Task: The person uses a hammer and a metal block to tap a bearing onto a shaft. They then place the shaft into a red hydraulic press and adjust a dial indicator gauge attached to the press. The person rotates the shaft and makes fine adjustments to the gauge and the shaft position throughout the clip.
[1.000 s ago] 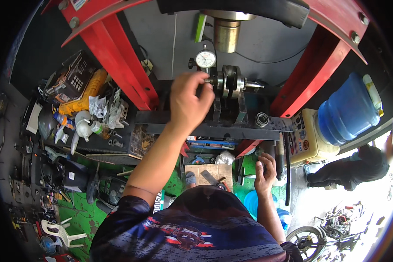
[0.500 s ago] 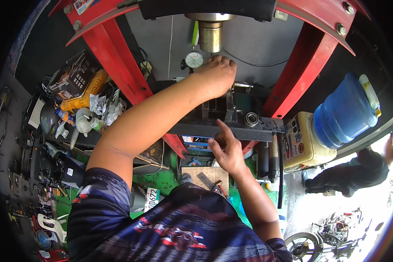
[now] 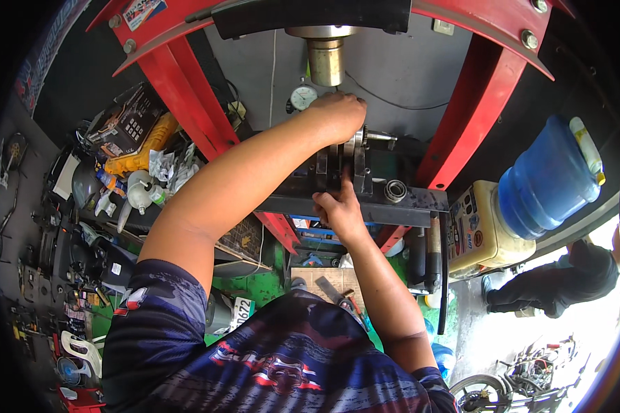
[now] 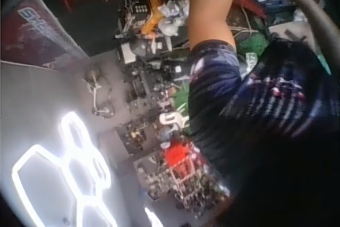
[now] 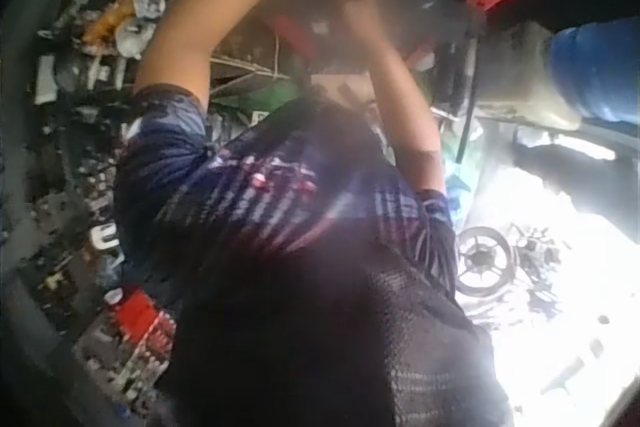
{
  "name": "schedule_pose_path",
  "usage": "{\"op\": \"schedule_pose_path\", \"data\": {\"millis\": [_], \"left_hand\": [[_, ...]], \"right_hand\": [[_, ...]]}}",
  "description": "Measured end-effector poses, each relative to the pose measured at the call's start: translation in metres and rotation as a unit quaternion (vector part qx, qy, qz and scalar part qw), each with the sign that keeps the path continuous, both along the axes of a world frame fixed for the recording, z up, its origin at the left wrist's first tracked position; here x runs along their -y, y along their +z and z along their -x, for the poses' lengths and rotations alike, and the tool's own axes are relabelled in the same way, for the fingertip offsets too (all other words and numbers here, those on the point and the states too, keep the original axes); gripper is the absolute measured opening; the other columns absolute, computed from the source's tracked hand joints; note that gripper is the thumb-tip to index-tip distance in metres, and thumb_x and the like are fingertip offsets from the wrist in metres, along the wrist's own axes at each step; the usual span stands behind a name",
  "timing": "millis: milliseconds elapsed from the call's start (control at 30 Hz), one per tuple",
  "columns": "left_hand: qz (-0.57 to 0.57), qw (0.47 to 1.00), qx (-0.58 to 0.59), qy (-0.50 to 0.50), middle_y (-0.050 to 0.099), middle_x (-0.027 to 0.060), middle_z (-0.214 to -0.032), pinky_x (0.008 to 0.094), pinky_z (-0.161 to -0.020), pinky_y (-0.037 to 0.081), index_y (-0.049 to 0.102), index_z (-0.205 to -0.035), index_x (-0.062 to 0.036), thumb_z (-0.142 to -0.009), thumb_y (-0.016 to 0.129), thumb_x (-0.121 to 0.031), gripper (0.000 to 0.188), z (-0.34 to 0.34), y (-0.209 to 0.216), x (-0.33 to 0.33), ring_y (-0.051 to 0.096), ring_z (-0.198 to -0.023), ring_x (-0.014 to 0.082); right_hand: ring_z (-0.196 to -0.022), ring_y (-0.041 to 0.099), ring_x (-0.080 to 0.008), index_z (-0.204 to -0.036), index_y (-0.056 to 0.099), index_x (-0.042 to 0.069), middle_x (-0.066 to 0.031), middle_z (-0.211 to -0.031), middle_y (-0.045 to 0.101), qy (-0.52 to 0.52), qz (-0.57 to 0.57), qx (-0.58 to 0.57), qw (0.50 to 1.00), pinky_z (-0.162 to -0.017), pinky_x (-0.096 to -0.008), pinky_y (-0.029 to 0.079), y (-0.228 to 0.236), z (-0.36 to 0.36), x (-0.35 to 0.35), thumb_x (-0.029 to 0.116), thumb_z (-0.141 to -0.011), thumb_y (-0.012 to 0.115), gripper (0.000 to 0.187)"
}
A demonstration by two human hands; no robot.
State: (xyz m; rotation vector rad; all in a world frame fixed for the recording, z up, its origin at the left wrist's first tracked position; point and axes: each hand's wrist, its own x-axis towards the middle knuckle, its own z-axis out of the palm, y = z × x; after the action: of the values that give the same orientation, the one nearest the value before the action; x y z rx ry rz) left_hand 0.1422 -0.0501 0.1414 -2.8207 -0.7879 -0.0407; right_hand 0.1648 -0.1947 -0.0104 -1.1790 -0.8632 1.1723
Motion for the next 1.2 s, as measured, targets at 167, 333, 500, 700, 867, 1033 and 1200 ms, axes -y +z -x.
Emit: {"op": "schedule_pose_path", "data": {"millis": [167,333,500,700,867,1033,1200], "left_hand": [[-0.006,1.0,-0.012,-0.022,0.068,0.024,-0.12,0.0459,-0.099,0.054,0.057,-0.122,0.0049,-0.088,0.065,-0.003,0.035,0.003,0.003,0.003,0.067,-0.115,0.0383],[0.003,0.999,-0.042,-0.025,0.069,0.0245,-0.119,0.0466,-0.099,0.053,0.055,-0.123,0.0065,-0.088,0.064,-0.002,0.037,0.006,0.01,0.007,0.067,-0.116,0.039],[0.03,0.999,-0.038,-0.007,0.07,0.0256,-0.116,0.0473,-0.099,0.053,0.054,-0.124,0.0076,-0.089,0.061,0.0,0.036,0.011,0.012,0.012,0.066,-0.116,0.0401],[0.028,0.999,0.028,-0.037,0.062,0.028,-0.133,0.0471,-0.107,0.049,0.052,-0.128,0.0084,-0.085,0.063,0.0,0.045,0.035,0.016,0.042,0.06,-0.127,0.0391],[0.041,0.969,0.236,-0.064,0.071,0.017,-0.106,0.0462,-0.1,0.051,0.061,-0.125,-0.0018,-0.085,0.066,-0.005,0.04,0.111,0.019,0.119,0.067,-0.111,0.0363],[0.224,0.867,0.445,-0.007,0.075,0.0105,-0.089,0.0302,-0.068,0.055,0.069,-0.119,-0.0022,-0.091,0.061,0.002,0.029,0.183,-0.018,0.135,0.071,-0.076,0.0162],[0.329,0.807,0.474,0.124,0.075,0.0065,-0.089,0.0235,-0.065,0.051,0.069,-0.118,0.0003,-0.093,0.058,0.003,0.028,0.235,-0.06,0.114,0.065,-0.072,0.0074]], "right_hand": [[-0.05,0.051,-0.0132,-0.165,-0.012,0.014,-0.0092,-0.072,0.061,0.014,-0.028,-0.066,0.997,-0.042,-0.0288,0.042,-0.003,-0.001,-0.005,0.005,-0.09,0.062,0.106],[-0.048,0.05,-0.0132,-0.165,-0.012,0.014,-0.0094,-0.071,0.06,0.006,-0.038,-0.081,0.996,-0.041,-0.0289,0.041,-0.009,0.001,-0.01,0.004,-0.09,0.061,0.106],[-0.053,0.053,-0.0123,-0.166,-0.002,0.011,-0.0092,-0.072,0.062,-0.026,-0.076,-0.033,0.996,-0.046,-0.0281,0.045,0.0,0.009,0.003,0.005,-0.095,0.06,0.095],[-0.069,0.064,-0.0114,-0.158,0.03,-0.003,-0.0095,-0.087,0.072,-0.169,-0.135,0.112,0.97,-0.064,-0.027,0.054,-0.008,0.024,0.017,0.007,-0.099,0.062,0.067],[-0.08,0.066,-0.0098,-0.136,0.054,-0.005,-0.0086,-0.096,0.073,-0.274,-0.259,0.119,0.918,-0.071,-0.0262,0.055,-0.004,0.022,-0.005,0.006,-0.101,0.066,0.038],[-0.075,0.063,-0.007,-0.116,0.06,-0.005,-0.0074,-0.094,0.072,-0.258,-0.205,0.043,0.943,-0.063,-0.0226,0.054,0.042,0.014,-0.011,0.008,-0.098,0.073,0.026],[-0.065,0.063,-0.0085,-0.1,0.067,-0.002,-0.0072,-0.086,0.072,-0.313,-0.189,0.211,0.907,-0.061,-0.0263,0.052,0.07,-0.019,-0.03,0.016,-0.092,0.08,0.024]]}}
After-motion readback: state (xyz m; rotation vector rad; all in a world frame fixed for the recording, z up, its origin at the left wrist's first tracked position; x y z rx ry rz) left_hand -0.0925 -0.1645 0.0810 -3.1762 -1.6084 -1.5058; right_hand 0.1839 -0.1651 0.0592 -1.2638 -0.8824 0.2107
